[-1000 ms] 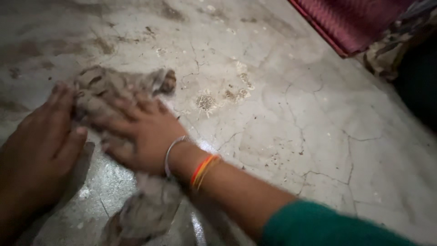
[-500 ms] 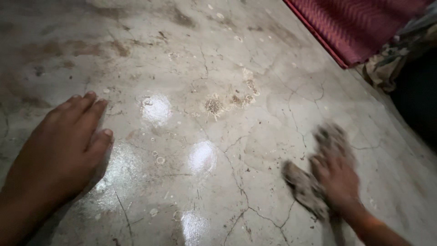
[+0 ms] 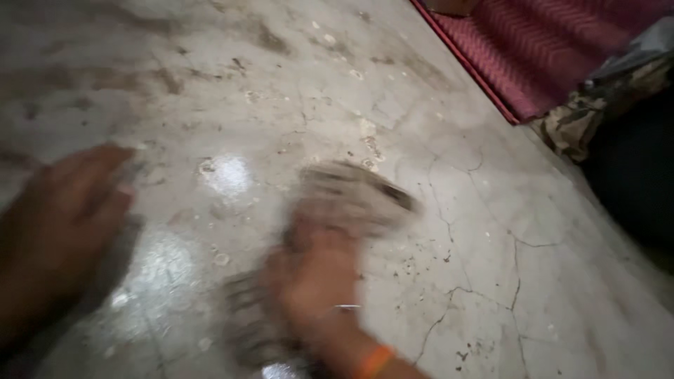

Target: The person scrubs the floor by hand with a cloth, wiping across the concrete surface.

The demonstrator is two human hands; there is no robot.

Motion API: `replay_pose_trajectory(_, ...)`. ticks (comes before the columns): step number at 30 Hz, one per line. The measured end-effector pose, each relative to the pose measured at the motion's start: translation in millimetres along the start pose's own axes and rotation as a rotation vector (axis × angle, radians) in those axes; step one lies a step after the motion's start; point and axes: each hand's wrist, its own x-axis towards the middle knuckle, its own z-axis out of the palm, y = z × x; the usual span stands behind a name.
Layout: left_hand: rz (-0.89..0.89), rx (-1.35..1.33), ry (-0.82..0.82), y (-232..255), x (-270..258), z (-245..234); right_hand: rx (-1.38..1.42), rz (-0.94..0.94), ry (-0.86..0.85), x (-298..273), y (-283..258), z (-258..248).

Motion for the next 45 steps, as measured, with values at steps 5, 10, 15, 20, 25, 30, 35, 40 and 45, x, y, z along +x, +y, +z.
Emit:
replay_pose_trajectory(5, 0.140, -0.002, 0.286, -5, 45, 0, -0.052, -0.473, -0.176, 79, -85, 47)
replay_pose_trajectory(10, 0.547, 0.501, 0.448, -14, 101, 10, -0.171, -0.577, -0.257, 193, -48, 74)
replay_pose_trajectory(15, 0.262, 0.496, 0.025, -25, 111, 38, 0.044, -0.296, -0.276, 234, 64, 39)
replay_pose_trajectory(20, 0.228, 0.540, -0.013, -32, 113, 39, -0.135, -0.113, -0.096, 146, 185, -52)
replay_pose_trajectory(25, 0.172, 0.521, -0.047, -23, 114, 37, -0.305, 0.485, 0.106, 34, 262, -107)
replay_pose_trajectory(30, 0.175, 0.588, 0.022, -11, 110, 40, -0.516, 0.848, 0.098, 69, 282, -65)
replay_pose_trajectory(35, 0.171, 0.362, -0.024, -7, 110, 27, -0.609, 0.651, -0.098, 127, 156, -6)
replay_pose_trajectory(40, 0.099, 0.032, 0.041, -6, 106, 17, -0.347, -0.021, -0.107, 155, -29, 77)
replay_pose_trajectory(45, 0.096, -0.048, 0.121, -16, 107, 19, -0.258, -0.499, -0.149, 202, -96, 105)
